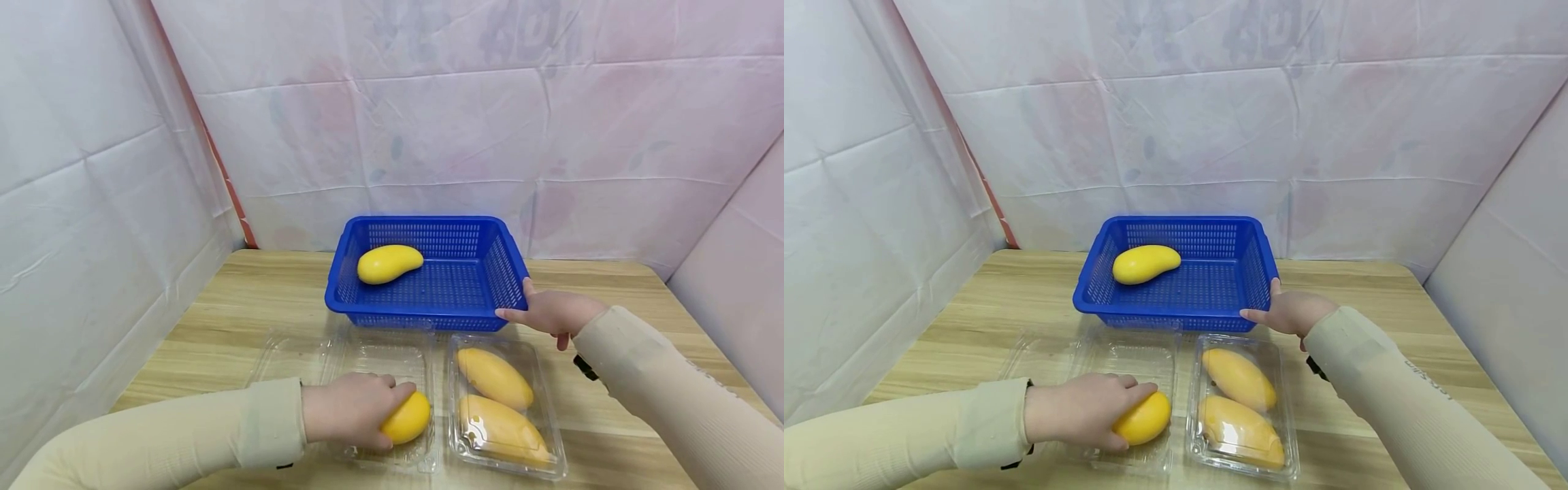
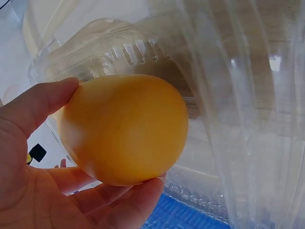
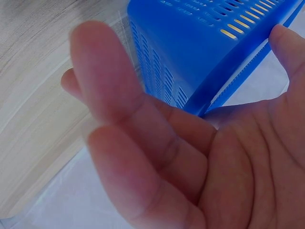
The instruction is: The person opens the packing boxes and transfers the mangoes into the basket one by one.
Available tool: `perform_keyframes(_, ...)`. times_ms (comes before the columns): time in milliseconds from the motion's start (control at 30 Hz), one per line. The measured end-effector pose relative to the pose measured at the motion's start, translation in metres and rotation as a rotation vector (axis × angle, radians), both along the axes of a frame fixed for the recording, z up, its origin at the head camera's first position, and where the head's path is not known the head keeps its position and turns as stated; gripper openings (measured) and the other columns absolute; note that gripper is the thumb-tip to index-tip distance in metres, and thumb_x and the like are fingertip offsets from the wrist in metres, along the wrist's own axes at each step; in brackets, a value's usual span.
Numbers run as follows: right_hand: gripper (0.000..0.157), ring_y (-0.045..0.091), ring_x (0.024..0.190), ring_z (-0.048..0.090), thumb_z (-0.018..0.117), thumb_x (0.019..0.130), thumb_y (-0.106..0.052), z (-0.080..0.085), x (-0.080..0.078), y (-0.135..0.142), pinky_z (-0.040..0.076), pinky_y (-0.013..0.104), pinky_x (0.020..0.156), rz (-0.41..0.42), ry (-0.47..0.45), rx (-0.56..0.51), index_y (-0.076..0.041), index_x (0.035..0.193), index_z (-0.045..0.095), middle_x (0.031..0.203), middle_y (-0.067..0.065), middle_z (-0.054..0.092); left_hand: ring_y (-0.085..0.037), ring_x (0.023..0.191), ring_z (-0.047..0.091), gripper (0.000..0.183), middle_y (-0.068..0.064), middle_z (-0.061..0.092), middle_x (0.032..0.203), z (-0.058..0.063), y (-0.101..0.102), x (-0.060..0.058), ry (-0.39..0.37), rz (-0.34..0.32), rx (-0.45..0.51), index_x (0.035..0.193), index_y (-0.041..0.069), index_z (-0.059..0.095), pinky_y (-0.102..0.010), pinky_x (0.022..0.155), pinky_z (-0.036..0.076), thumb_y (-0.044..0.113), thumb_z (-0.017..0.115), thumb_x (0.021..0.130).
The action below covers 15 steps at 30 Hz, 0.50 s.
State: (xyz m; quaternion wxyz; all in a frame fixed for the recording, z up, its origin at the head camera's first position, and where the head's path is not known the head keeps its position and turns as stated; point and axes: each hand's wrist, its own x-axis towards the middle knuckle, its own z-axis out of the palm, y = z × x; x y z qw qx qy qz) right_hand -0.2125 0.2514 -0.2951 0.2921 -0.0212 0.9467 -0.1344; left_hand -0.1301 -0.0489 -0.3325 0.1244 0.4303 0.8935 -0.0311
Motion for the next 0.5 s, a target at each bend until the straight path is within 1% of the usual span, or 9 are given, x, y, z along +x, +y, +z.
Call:
perform_keyframes(100, 0.107, 0.017, 0.039, 0.042, 0.032, 0.071, -0.070, 0.0016, -0.0007, -0.0005, 0.039, 0.030, 0.041, 0.001, 0.000, 0.004, 0.003, 0.129, -0.019, 0.124, 0.037, 0.022, -0.009, 0.067, 0.050, 0.070, 0.002, 0.053, 0.089, 0.0016, -0.0011, -0.0006, 0.011, -0.006, 0.006, 0.121, 0.014, 0.041, -0.024, 0.056, 0.042, 0.039, 0.068, 0.062)
perform_keyframes(267, 0.107, 0.018, 0.039, 0.044, 0.032, 0.070, -0.072, 0.0032, 0.0001, -0.0014, 0.039, 0.032, 0.043, -0.004, 0.000, 0.013, 0.002, 0.129, -0.019, 0.124, 0.037, 0.023, -0.010, 0.071, 0.051, 0.072, 0.001, 0.054, 0.093, 0.0027, -0.0039, -0.0014, 0.019, -0.021, 0.027, 0.123, 0.013, 0.040, -0.024, 0.060, 0.043, 0.040, 0.068, 0.063)
perform_keyframes(500, 0.107, 0.019, 0.041, 0.046, 0.032, 0.070, -0.072, 0.0026, 0.0029, -0.0022, 0.040, 0.034, 0.046, -0.010, 0.001, 0.017, 0.001, 0.130, -0.017, 0.123, 0.037, 0.024, -0.009, 0.068, 0.050, 0.070, 0.001, 0.054, 0.090, 0.0029, -0.0079, -0.0020, 0.038, -0.045, 0.052, 0.122, 0.012, 0.041, -0.023, 0.058, 0.043, 0.040, 0.068, 0.063)
